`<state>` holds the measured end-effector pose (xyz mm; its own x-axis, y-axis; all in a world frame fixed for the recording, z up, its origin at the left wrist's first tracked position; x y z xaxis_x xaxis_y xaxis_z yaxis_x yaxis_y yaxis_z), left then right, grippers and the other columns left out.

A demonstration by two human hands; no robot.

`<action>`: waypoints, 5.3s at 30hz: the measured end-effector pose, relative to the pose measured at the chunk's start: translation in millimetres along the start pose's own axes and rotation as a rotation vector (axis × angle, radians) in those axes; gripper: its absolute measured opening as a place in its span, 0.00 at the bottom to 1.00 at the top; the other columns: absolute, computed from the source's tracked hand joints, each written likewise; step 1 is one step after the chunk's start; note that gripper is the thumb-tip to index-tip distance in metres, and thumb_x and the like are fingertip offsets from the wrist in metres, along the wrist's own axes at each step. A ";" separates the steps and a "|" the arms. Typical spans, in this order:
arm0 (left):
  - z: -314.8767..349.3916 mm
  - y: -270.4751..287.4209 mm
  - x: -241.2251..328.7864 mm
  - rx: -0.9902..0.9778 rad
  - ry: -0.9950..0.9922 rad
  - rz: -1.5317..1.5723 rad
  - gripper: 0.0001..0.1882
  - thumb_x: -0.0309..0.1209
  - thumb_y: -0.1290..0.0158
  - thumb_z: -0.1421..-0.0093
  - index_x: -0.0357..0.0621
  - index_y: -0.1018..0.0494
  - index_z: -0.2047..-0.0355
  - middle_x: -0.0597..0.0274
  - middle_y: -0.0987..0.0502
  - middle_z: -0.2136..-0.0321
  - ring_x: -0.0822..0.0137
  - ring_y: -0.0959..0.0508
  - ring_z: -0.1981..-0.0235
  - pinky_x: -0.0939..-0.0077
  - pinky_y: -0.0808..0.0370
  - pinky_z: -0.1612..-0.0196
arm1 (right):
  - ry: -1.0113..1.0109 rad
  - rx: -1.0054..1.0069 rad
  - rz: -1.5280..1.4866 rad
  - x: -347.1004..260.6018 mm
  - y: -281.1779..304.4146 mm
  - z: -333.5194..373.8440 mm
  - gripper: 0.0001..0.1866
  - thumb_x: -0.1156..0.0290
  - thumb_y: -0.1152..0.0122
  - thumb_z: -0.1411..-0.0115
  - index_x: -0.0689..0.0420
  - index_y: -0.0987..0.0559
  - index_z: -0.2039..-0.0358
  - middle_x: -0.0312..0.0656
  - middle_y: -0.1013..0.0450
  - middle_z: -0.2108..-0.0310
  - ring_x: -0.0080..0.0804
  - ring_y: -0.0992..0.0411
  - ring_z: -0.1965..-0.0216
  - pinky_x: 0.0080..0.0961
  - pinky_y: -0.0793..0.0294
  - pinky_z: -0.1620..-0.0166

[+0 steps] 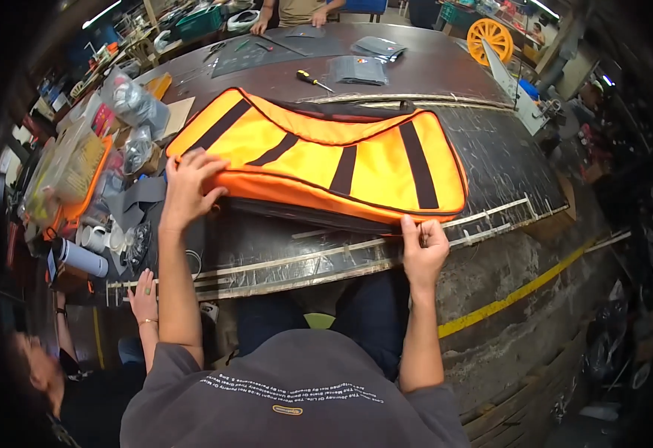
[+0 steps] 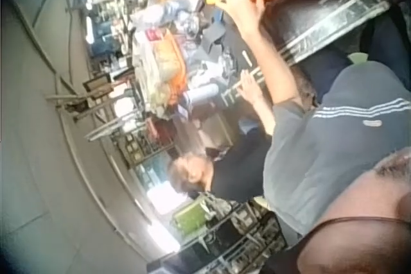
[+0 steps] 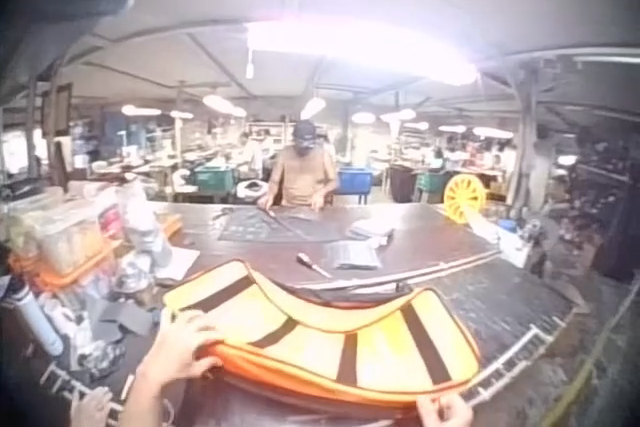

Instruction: Inspecting and testing the zippers and structural components of a large orange textile bag on a workshop table.

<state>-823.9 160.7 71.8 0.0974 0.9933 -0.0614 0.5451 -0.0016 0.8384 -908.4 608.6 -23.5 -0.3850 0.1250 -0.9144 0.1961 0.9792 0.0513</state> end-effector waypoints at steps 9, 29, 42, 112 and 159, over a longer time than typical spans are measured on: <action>8.6 -26.5 145.3 0.335 -0.183 0.151 0.13 0.31 0.38 0.44 0.56 0.16 0.58 0.76 0.17 0.66 0.69 0.23 0.68 0.57 0.34 0.55 | 0.006 0.246 0.171 -8.4 65.6 -121.5 0.34 0.57 0.33 0.26 0.51 0.43 0.83 0.25 0.45 0.83 0.16 0.49 0.79 0.27 0.48 0.76; 86.3 46.8 95.8 0.759 0.178 0.390 0.13 0.13 0.36 0.49 0.41 0.17 0.64 0.62 0.26 0.76 0.60 0.27 0.75 0.65 0.32 0.65 | -0.273 0.109 -0.218 68.6 -8.7 6.8 0.16 0.64 0.30 0.29 0.51 0.27 0.72 0.29 0.29 0.77 0.16 0.31 0.80 0.18 0.31 0.78; 93.8 -13.6 -16.6 0.542 0.773 0.957 0.25 0.40 0.55 0.19 0.39 0.28 0.74 0.65 0.28 0.79 0.76 0.29 0.76 0.75 0.34 0.70 | -0.256 0.055 -0.172 76.1 -8.5 11.6 0.14 0.62 0.35 0.26 0.54 0.24 0.68 0.33 0.27 0.76 0.20 0.32 0.80 0.21 0.31 0.76; -119.6 -102.7 138.9 0.296 -0.146 0.557 0.03 0.26 0.40 0.35 0.44 0.23 0.64 0.58 0.23 0.65 0.52 0.22 0.56 0.57 0.30 0.49 | 0.691 -0.343 1.272 -65.3 33.1 -104.8 0.18 0.54 0.24 0.43 0.49 0.11 0.56 0.40 0.24 0.66 0.39 0.23 0.60 0.44 0.34 0.50; -13.7 -41.6 140.1 0.437 -0.107 0.400 0.11 0.25 0.31 0.46 0.49 0.21 0.65 0.64 0.25 0.66 0.58 0.24 0.63 0.61 0.30 0.60 | 0.962 -0.221 0.899 -77.4 21.1 -67.8 0.27 0.48 0.16 0.51 0.51 0.21 0.62 0.38 0.29 0.67 0.43 0.29 0.63 0.41 0.33 0.58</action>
<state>-844.4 301.5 35.8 0.4363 0.8888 0.1399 0.7386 -0.4426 0.5085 -935.7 630.4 75.7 -0.6968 0.7085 0.1119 0.6011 0.4917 0.6300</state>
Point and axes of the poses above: each hand's wrist, its own z-axis away from the middle knuckle, its own y-axis out of the back of the hand, x = y × z, the point moved 6 cm from there along -z, towards the middle knuckle
